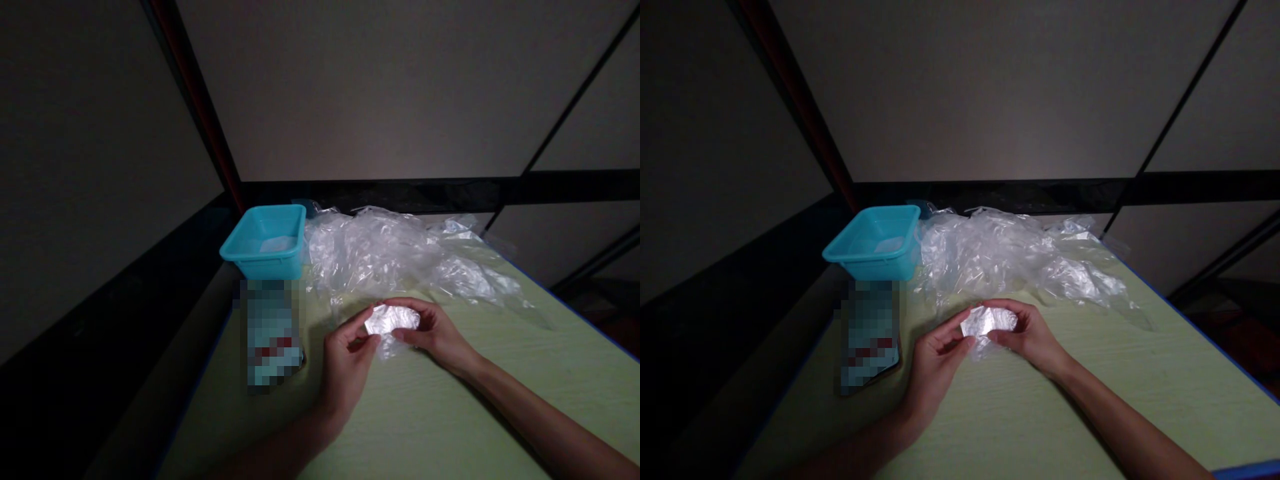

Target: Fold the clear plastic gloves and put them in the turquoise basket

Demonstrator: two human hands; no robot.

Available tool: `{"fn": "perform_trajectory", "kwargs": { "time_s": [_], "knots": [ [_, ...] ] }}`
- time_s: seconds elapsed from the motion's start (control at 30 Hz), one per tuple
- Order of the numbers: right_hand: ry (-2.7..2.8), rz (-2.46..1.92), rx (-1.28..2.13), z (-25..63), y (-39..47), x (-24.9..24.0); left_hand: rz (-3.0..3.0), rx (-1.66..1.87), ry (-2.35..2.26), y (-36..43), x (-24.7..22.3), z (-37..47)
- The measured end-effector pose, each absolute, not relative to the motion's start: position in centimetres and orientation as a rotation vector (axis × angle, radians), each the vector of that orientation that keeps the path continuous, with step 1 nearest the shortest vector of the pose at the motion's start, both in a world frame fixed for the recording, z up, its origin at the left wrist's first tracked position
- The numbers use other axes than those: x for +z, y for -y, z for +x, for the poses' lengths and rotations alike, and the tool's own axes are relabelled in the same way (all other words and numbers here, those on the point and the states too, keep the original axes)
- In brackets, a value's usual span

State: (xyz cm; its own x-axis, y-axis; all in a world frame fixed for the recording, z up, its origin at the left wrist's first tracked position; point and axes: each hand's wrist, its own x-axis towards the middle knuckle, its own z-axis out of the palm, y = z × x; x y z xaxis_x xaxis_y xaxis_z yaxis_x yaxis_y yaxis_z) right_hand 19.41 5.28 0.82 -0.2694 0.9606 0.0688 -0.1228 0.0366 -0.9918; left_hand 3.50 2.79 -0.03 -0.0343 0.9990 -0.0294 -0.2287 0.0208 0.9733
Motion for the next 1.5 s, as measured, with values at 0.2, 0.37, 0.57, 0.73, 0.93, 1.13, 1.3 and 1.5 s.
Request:
{"fn": "perform_trajectory", "kwargs": {
  "time_s": [0.2,0.37,0.57,0.73,0.93,1.13,1.3,1.5],
  "knots": [
    [1.397,-0.966,1.383,19.6,-5.2,0.9,1.005,1.303,-1.069,-2.4,0.5,3.3],
    [1.386,-0.974,1.395,19.5,-5.1,1.1,1.034,1.319,-1.104,-2.4,0.9,3.3],
    [1.333,-0.955,1.425,19.4,-5.2,1.2,0.902,1.327,-1.029,-2.7,1.3,3.8],
    [1.28,-0.956,1.419,19.4,-5.2,1.4,0.89,1.297,-0.934,-2.8,1.2,3.9],
    [1.254,-0.958,1.429,19.4,-5.2,1.3,0.964,1.237,-0.931,-2.7,1.1,3.9],
    [1.133,-0.903,1.508,19.0,-5.1,1.2,0.927,1.304,-0.952,-3.0,1.2,4.0],
    [1.026,-0.925,1.453,18.9,-5.1,1.5,0.92,1.239,-0.898,-2.8,1.3,4.0],
    [0.994,-0.891,1.561,19.2,-5.1,2.0,1.081,1.128,-0.874,-2.5,1.5,3.3]
  ]
}}
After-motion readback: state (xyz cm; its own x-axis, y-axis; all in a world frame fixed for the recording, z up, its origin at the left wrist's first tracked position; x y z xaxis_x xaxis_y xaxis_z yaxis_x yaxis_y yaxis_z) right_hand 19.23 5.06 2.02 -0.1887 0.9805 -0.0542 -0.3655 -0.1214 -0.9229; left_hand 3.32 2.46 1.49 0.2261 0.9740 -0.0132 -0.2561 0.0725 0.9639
